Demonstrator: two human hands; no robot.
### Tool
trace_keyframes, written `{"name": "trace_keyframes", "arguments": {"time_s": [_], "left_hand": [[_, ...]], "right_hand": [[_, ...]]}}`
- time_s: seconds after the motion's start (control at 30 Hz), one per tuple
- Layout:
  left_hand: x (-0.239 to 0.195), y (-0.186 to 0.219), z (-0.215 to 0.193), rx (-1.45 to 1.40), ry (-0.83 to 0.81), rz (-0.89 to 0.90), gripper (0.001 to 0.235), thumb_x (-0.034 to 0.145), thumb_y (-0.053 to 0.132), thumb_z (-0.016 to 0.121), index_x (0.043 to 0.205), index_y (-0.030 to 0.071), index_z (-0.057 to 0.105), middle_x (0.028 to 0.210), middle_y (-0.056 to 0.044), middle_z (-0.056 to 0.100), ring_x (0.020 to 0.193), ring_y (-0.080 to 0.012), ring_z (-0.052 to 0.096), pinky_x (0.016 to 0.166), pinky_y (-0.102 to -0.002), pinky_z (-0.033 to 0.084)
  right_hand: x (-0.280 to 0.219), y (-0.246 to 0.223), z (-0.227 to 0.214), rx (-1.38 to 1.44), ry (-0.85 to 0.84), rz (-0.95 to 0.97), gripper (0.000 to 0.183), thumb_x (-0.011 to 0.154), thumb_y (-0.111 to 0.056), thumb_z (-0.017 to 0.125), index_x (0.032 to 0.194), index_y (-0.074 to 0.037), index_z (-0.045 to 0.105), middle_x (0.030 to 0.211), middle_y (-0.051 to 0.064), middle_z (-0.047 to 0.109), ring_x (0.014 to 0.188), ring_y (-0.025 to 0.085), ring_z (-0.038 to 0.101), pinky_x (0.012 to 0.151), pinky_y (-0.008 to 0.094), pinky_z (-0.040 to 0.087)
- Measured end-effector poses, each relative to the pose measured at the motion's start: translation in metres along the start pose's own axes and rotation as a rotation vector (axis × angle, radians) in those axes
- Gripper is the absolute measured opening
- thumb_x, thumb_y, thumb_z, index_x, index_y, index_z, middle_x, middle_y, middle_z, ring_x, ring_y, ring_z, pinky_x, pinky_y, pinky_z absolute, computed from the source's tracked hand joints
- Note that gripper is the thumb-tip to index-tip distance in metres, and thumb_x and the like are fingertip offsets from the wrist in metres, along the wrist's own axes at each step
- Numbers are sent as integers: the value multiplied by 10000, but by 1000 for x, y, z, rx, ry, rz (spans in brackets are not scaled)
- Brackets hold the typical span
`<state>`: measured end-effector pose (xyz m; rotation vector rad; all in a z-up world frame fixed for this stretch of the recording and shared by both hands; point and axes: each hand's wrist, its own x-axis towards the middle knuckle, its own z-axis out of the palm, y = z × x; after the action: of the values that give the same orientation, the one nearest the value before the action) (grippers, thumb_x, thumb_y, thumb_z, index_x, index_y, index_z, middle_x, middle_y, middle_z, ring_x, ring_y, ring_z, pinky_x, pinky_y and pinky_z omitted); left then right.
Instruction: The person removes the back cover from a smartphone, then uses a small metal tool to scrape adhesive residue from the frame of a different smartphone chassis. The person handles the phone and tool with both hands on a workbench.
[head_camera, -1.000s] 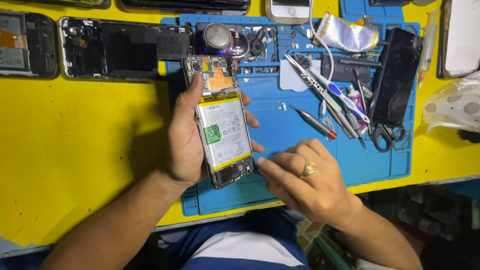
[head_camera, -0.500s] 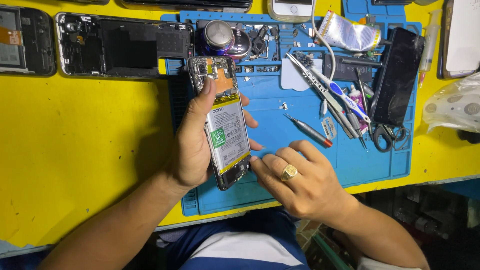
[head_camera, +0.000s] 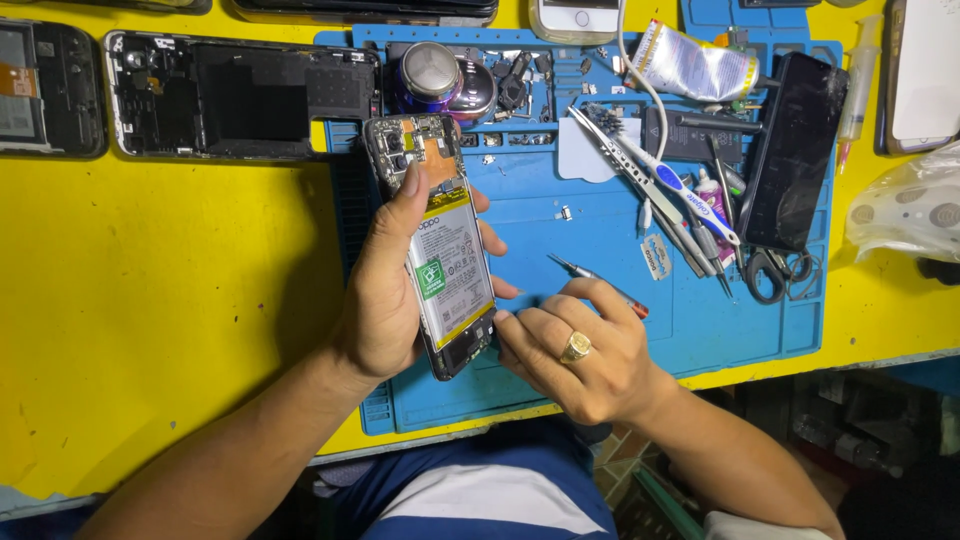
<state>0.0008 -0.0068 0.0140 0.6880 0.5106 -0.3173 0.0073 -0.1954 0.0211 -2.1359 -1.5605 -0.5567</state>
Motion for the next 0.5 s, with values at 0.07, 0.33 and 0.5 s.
{"name": "trace_keyframes", "arguments": {"time_s": [0.07, 0.33, 0.5], "left_hand": [[0, 0, 0, 2, 1, -7, 676, 824, 623, 516, 1113, 22, 628, 829, -143, 650, 712, -247, 669, 651, -447, 641], [4, -2, 0, -90, 18, 49, 545, 849, 549, 574, 1146, 92, 592, 1041, -103, 607, 825, -211, 658, 608, -464, 640], [3, -1, -5, -62, -52, 72, 608, 868, 575, 560, 1091, 17, 647, 836, -180, 677, 728, -267, 693, 662, -463, 659]], "right_hand": [[-2, -1, 2, 7, 3, 14, 117, 980, -60, 640, 978, 51, 680, 844, 113, 632, 653, 215, 605, 607, 375, 477], [-7, 3, 6, 26, 31, 58, 104, 966, -64, 662, 963, 39, 683, 827, 111, 645, 646, 232, 586, 639, 376, 492], [-22, -4, -1, 176, -49, 281, 192, 946, -82, 727, 1078, 40, 658, 952, 151, 658, 785, 279, 630, 707, 409, 525]]}}
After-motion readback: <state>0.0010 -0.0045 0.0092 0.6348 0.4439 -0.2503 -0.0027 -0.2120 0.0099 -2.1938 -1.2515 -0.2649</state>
